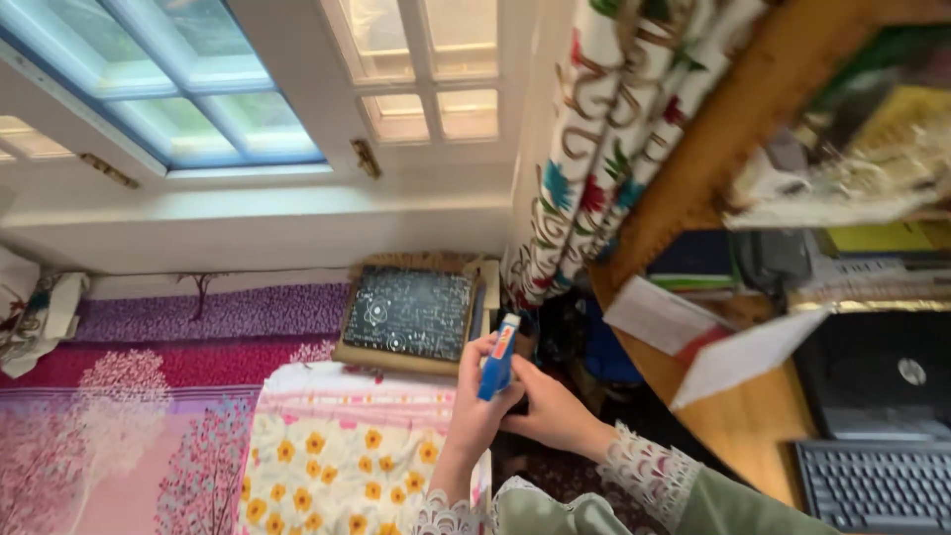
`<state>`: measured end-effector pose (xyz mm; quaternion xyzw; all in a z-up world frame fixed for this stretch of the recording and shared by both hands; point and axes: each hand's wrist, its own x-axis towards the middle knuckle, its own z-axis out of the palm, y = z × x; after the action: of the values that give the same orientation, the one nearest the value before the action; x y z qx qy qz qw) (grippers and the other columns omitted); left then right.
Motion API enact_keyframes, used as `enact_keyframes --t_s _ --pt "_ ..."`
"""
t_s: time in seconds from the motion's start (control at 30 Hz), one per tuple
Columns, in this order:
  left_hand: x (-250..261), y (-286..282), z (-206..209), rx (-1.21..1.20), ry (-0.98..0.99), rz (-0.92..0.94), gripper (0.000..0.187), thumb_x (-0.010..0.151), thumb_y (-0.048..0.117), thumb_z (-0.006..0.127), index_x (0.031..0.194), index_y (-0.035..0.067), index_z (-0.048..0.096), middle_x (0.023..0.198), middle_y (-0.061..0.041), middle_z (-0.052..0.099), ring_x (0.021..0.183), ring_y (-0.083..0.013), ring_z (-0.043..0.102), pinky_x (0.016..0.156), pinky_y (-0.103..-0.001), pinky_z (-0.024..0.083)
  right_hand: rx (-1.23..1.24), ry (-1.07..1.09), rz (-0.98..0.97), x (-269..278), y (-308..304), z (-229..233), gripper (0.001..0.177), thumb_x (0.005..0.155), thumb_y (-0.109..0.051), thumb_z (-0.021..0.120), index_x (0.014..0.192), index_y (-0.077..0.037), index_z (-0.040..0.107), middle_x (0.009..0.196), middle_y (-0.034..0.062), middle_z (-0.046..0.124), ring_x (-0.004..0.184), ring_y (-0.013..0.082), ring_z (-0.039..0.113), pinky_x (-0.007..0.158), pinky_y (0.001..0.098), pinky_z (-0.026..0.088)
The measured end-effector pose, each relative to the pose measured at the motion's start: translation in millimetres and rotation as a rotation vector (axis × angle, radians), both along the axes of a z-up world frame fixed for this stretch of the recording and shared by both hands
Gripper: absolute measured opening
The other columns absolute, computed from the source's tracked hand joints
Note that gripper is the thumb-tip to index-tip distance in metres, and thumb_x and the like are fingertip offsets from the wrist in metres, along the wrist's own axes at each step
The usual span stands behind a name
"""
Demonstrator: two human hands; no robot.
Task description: Cleaning a glass cabinet, wiping a laptop, and tying back curtains in a bedroom
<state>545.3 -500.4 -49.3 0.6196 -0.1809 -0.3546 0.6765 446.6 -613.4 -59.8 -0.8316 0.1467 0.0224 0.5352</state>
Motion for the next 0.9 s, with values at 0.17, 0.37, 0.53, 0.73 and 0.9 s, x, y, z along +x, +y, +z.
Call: enact_keyframes --t_s 0.17,0.37,0.53,0.73,0.9 --pt "103.3 -42.0 -13.6 0.162 -0.63 0.043 0.077 0.079 0.054 0.071 0.137 0.011 0.042 0.144 -0.01 0.041 0.141 -0.0253 0.038 0.118 -0.041 0.022 -0.146 -0.276 -0.296 126.3 -48.9 -57.3 0.065 0.071 -0.023 0.079 0.13 -0.008 0.058 0.131 0.0122 0.064 0.124 0.0274 0.061 0.106 0.0365 0.046" --pt "146.1 -31.9 -52.6 0.291 -0.192 0.067 0.072 0.085 0.035 0.071 0.146 0.012 0.039 0.151 -0.01 0.041 0.143 -0.0254 0.039 0.122 -0.045 0.027 -0.091 -0.35 -0.73 285.6 -154.4 -91.4 0.056 0.081 -0.023 0.082 0.125 -0.005 0.054 0.112 0.012 0.073 0.103 0.0277 0.071 0.098 0.0376 0.052" --pt "159.8 -2.8 -87.6 0.475 0.137 0.099 0.054 0.087 0.026 0.067 0.138 0.02 0.053 0.147 -0.003 0.05 0.142 -0.019 0.045 0.121 -0.043 0.033 -0.184 -0.269 -0.861 343.4 -238.8 -114.4 0.054 0.086 -0.021 0.081 0.124 -0.008 0.044 0.117 0.0141 0.069 0.104 0.0313 0.069 0.094 0.0418 0.054" --pt "170.1 12.2 -130.6 0.527 0.177 0.074 0.049 0.088 0.017 0.063 0.136 0.015 0.055 0.145 -0.003 0.054 0.139 -0.0176 0.049 0.123 -0.04 0.033 -0.443 -0.093 -0.963 344.9 -306.2 -167.5 0.071 0.087 -0.037 0.081 0.137 -0.007 0.042 0.136 0.0191 0.06 0.12 0.042 0.06 0.097 0.0514 0.047" --pt "180.5 8.3 -127.5 0.537 0.172 0.035 0.047 0.085 0.013 0.061 0.132 0.018 0.057 0.152 -0.003 0.048 0.145 -0.0185 0.044 0.124 -0.045 0.029 -0.433 -0.161 -0.979 340.2 -330.4 -183.8 0.078 0.091 -0.033 0.078 0.146 0.002 0.035 0.144 0.0231 0.055 0.132 0.0396 0.054 0.108 0.0461 0.045"
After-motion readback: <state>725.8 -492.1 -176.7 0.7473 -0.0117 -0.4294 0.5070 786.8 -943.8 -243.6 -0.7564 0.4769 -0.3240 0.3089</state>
